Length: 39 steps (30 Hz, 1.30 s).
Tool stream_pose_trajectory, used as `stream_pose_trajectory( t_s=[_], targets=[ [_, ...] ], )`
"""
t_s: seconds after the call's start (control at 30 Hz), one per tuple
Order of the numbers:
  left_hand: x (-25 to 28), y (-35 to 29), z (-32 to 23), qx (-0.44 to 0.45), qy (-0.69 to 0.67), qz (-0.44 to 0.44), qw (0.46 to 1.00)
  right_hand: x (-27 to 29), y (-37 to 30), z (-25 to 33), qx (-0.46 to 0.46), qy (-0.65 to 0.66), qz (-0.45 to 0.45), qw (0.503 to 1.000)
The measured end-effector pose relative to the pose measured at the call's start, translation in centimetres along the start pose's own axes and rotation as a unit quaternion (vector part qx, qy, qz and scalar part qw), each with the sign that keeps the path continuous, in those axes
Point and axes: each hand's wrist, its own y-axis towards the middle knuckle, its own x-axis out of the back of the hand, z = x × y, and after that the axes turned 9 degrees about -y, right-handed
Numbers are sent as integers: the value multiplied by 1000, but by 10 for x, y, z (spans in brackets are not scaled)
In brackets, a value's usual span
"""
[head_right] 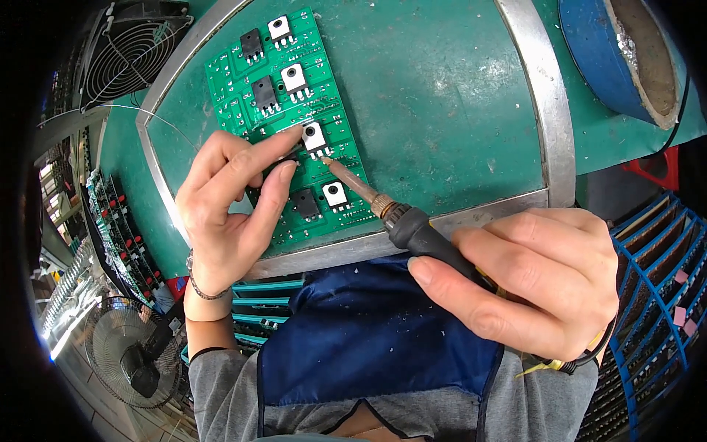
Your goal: The person solders electronic components onto a printed circuit board using a soldering iron and solder wire.
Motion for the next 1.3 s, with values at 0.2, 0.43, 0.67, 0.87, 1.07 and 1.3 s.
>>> stream_pose_trajectory(
  t_s=[0.2, 0.43, 0.67, 0.87, 1.07, 1.3],
  targets=[
    [21, -5, 4, 77, -107, -65, 989, 11, -5, 7, 0, -3, -28, 1000],
    [40, -27, -6, 85, -241, -7, 967, 40, -59, 10, -190, -252, -200, 928],
    [19, -73, -31, 124, -282, 163, 937, 42, -61, -1, -376, -358, -211, 828],
    [10, -97, -29, 80, -217, 19, 973, 3, -44, 28, -404, -153, -344, 834],
    [-6, -93, -13, 89, -157, -142, 973, -65, -3, 39, -302, -16, -257, 918],
    [-20, -95, -22, 84, -166, -141, 972, -93, 33, 50, -283, 42, -247, 926]
  ],
)
